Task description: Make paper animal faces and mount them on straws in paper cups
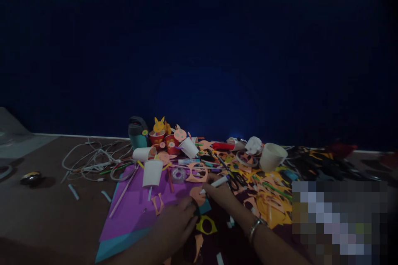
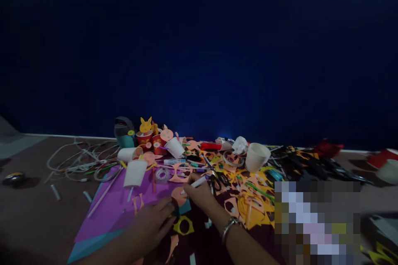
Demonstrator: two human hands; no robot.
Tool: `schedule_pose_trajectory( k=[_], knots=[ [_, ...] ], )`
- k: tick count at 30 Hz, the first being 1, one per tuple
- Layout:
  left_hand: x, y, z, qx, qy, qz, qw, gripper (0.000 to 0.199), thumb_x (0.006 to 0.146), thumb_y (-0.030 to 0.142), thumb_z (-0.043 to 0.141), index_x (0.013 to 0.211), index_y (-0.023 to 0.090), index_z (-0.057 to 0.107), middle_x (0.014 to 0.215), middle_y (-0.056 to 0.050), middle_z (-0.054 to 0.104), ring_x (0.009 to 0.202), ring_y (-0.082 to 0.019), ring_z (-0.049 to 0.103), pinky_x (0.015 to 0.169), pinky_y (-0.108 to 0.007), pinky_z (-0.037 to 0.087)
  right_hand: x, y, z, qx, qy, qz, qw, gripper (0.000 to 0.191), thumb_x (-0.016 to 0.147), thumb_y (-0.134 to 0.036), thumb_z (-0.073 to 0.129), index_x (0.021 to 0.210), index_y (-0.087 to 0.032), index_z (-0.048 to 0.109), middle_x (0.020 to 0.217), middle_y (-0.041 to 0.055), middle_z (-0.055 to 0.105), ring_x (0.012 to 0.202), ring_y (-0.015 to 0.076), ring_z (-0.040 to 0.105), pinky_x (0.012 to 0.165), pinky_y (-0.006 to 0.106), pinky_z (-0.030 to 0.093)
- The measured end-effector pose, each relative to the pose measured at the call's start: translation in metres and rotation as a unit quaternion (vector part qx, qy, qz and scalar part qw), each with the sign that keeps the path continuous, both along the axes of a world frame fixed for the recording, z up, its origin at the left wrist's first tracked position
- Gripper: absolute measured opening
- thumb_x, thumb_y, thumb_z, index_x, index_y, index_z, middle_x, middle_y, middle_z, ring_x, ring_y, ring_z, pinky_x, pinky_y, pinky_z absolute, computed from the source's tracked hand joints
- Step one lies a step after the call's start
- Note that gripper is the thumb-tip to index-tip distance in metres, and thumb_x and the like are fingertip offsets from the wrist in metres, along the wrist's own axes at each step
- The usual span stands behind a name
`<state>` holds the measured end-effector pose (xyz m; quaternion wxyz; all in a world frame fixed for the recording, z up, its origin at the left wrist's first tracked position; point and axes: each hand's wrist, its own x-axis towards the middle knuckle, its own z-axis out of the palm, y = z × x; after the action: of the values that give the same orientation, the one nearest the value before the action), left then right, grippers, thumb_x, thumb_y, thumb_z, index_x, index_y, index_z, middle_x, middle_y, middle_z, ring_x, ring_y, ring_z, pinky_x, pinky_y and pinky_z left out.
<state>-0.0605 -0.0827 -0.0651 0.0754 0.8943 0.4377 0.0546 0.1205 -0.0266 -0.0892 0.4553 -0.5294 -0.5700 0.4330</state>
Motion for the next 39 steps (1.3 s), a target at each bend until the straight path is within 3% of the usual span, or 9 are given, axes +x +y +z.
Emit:
schedule_pose_trajectory(
  k=[9, 22, 39],
  knots=[
    [0.000, 0.000, 0.002, -0.014, -0.011, -0.008, 1.000, 0.021, 0.090, 0.028, 0.038, 0.104, 0.025, 0.053, 0.117, -0.004, 0.055, 0.077, -0.017, 0.060, 0.067, -0.029, 0.046, -0.001, 0.002, -0.016, -0.043, 0.015, 0.016, 0.999, 0.012, 0.062, -0.019, 0.056, 0.059, -0.021, 0.045, 0.046, -0.0093, 0.044, 0.046, 0.0101, 0.051, 0.045, 0.019, 0.042],
    [-0.001, -0.001, -0.003, -0.004, -0.009, -0.006, 1.000, 0.022, 0.090, 0.029, 0.038, 0.105, 0.026, 0.053, 0.118, -0.004, 0.054, 0.075, -0.018, 0.061, 0.065, -0.031, 0.047, -0.002, -0.002, -0.008, -0.040, -0.044, 0.017, 0.998, 0.012, 0.064, -0.020, 0.055, 0.059, -0.021, 0.045, 0.043, -0.0089, 0.045, 0.041, 0.0083, 0.045, 0.038, 0.017, 0.030],
    [0.001, 0.000, 0.001, -0.017, -0.014, -0.005, 1.000, 0.021, 0.091, 0.029, 0.036, 0.102, 0.025, 0.054, 0.116, -0.004, 0.055, 0.078, -0.017, 0.061, 0.070, -0.030, 0.048, 0.000, 0.000, -0.016, -0.041, -0.049, 0.022, 0.998, 0.011, 0.065, -0.019, 0.056, 0.061, -0.020, 0.046, 0.046, -0.0074, 0.046, 0.044, 0.0085, 0.046, 0.039, 0.016, 0.031]
  ],
)
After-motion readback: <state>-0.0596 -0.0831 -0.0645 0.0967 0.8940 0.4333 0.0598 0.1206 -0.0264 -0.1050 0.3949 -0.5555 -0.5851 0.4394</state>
